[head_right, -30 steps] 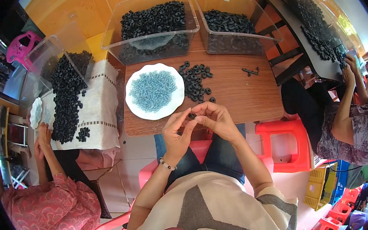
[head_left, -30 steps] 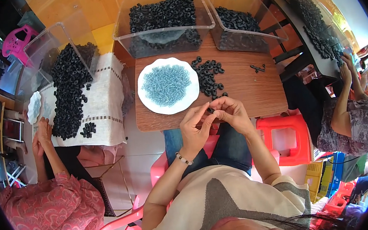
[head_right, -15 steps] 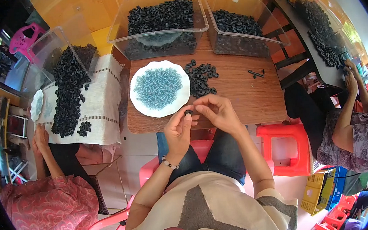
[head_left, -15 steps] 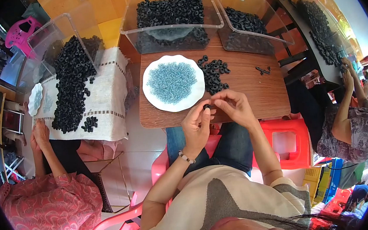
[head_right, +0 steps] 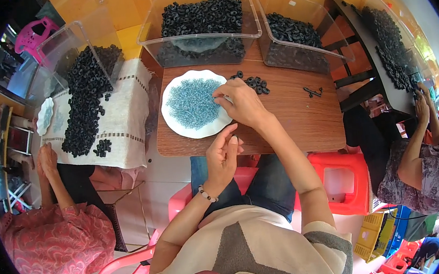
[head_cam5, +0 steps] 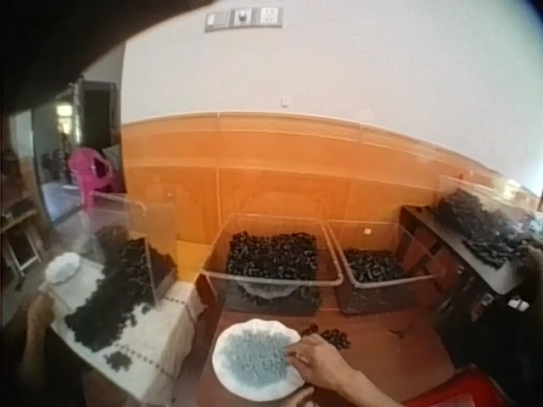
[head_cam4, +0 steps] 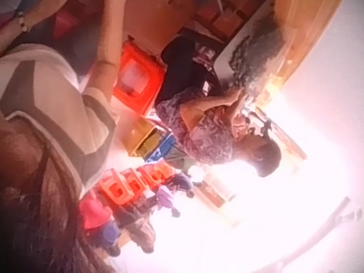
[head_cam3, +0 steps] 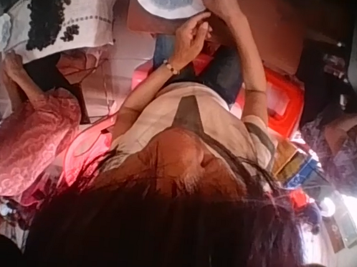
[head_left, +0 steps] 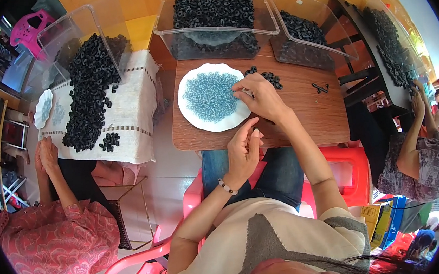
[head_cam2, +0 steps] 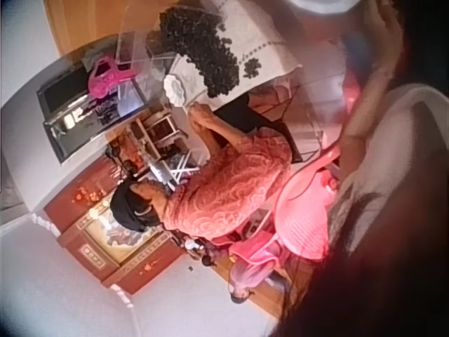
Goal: Manually inserting light blue beads into small black plastic components at a workshop table.
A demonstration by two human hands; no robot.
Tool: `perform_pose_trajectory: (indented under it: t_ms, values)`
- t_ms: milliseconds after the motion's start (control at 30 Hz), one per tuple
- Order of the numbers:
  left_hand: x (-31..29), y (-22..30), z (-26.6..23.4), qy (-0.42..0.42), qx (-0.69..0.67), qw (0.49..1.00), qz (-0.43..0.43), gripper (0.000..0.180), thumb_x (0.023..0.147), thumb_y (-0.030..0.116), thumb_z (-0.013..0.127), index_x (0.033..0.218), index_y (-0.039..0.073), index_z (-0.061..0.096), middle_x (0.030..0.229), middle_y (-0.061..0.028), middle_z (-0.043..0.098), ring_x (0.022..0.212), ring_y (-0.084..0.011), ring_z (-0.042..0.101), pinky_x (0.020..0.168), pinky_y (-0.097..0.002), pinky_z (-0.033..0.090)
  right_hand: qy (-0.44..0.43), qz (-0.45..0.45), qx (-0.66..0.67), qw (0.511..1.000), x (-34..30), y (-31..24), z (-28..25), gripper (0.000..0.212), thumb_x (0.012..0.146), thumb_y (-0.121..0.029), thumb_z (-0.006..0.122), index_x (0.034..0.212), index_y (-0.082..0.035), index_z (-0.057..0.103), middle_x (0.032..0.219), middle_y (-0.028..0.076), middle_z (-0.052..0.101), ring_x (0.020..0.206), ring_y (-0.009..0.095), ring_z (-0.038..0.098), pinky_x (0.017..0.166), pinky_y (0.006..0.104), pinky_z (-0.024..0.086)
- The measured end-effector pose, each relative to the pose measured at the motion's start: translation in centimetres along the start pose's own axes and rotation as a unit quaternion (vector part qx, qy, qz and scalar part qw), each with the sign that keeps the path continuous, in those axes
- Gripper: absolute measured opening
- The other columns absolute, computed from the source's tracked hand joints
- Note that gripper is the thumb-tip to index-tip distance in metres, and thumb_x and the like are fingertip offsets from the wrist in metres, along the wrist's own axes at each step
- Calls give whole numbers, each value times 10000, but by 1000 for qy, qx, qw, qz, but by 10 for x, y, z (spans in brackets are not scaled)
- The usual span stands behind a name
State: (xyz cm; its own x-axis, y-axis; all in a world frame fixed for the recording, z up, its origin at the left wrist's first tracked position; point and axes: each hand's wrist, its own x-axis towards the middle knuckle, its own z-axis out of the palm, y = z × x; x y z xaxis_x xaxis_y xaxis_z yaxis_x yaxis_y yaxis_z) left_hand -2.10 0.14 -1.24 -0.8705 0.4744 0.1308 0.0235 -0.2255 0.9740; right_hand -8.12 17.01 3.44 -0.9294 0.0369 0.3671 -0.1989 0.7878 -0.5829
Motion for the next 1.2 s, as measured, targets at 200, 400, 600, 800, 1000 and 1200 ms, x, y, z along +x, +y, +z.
perform_pose_trajectory:
  t_ms: [200,400,600,800,1000,1200]
  values:
    - [0,4,-3,-34,21,999,-28,235,1077,125,593,1273,1,626,1014,-67,698,836,-79,651,765,-227,549,6,-21,-16,1000,4,5,8,113,876,-110,759,978,-63,755,917,125,717,934,341,650,818,443,529]
    - [1,0,-2,-30,-71,996,-46,259,1051,95,641,1284,-14,621,1009,-42,679,837,-73,645,768,-230,552,-4,26,43,999,6,-8,-6,119,902,-92,761,992,-17,742,905,119,703,891,278,645,762,380,525]
    - [2,-7,-3,-36,-42,997,-55,274,1048,105,654,1287,-23,615,1010,-42,680,841,-72,644,768,-227,551,1,2,-1,1000,3,-9,-3,118,908,-98,743,995,-17,741,954,131,722,901,313,655,799,421,524]
    - [2,-6,-3,-30,-68,995,-63,275,1073,150,621,1297,-11,615,1008,-63,709,803,-72,638,744,-221,542,11,-21,32,999,-1,-3,-7,170,905,-37,706,1071,-22,736,979,111,721,911,286,639,767,389,517]
    - [3,-1,0,-11,-77,995,-65,315,1082,207,608,1304,-16,613,996,-100,756,710,-65,638,610,-222,522,-14,25,11,1000,0,-4,-12,169,903,-51,717,1068,-30,747,965,113,739,945,284,638,814,399,511]
    - [3,0,0,-26,-62,997,-48,343,1080,222,612,1324,-18,580,1036,-113,770,672,-72,633,562,-235,515,-33,-6,-8,999,3,-9,-5,155,894,-118,760,1021,-30,753,924,105,744,913,292,644,808,408,518]
